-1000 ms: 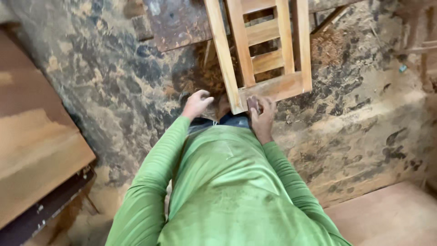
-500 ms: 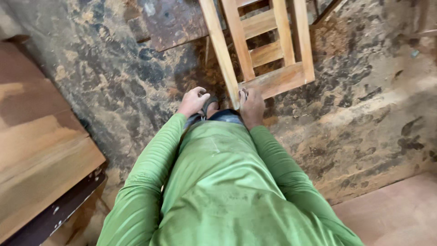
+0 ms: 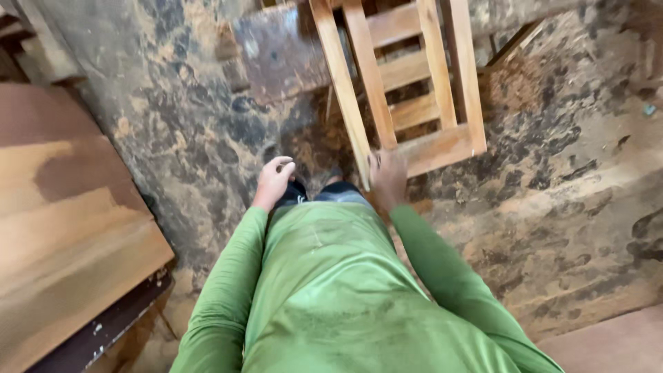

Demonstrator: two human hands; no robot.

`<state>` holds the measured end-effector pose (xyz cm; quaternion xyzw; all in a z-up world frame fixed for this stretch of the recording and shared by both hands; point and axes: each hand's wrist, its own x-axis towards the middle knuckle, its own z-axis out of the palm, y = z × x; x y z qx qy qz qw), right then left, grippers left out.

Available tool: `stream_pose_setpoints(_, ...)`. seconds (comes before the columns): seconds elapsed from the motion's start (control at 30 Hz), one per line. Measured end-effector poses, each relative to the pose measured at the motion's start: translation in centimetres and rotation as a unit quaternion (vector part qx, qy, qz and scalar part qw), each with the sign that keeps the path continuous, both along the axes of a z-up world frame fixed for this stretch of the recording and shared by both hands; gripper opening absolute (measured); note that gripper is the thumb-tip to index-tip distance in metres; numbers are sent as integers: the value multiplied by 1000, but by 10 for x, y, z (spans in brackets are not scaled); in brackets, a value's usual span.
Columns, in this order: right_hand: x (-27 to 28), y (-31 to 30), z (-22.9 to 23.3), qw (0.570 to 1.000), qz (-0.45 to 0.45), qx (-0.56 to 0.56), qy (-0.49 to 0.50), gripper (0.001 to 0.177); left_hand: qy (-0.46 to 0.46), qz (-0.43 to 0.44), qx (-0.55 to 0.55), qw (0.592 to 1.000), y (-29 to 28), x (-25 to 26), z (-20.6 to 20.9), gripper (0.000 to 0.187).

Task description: The person sands a wooden chair frame using a sanding block. They systematically smooth the legs, crossbars, and seat frame, frequently repositioning the chair to access different surfaces. The person works on both the top and bottom sections of the chair, ensuring all visible edges and flat surfaces are treated.

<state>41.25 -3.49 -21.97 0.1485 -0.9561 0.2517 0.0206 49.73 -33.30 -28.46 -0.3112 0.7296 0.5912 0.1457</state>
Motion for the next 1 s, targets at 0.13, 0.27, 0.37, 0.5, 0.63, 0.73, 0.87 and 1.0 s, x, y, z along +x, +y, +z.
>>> stream_pose_setpoints(0.13, 5, -16, 2, 999, -40, -26, -14, 18, -3, -94, -135, 986, -22, -29, 12, 34)
stream_pose_setpoints(0.27, -43, -70, -2, 987, -145, -69, -20, 20, 23, -123, -52, 991, -45, -70, 7, 37)
stream_pose_setpoints(0.37, -89, -116, 0, 960, -210, -172, -67, 22, 59, -180, -19, 982, -81, -99, 7, 39)
stream_pose_setpoints(0.5, -121, -165, 13, 941, -201, -268, -53, 19, 88, -172, -1, 981, -138, -134, 9, 37)
stream_pose_setpoints(0.63, -119, -189, 25, 933, -218, -248, -141, 19, 32, -160, -3, 987, -189, -156, 8, 35)
stream_pose_setpoints(0.73, -112, -195, 32, 959, -166, -208, -95, 18, 1, -160, -10, 987, -195, -165, 8, 33)
stream_pose_setpoints(0.87, -120, -194, 32, 924, -235, -244, -175, 20, 92, -184, 6, 979, -172, -188, -3, 33)
stream_pose_setpoints(1.0, -150, -183, 17, 900, -287, -268, -188, 21, 109, -212, 31, 971, -145, -205, 5, 33)
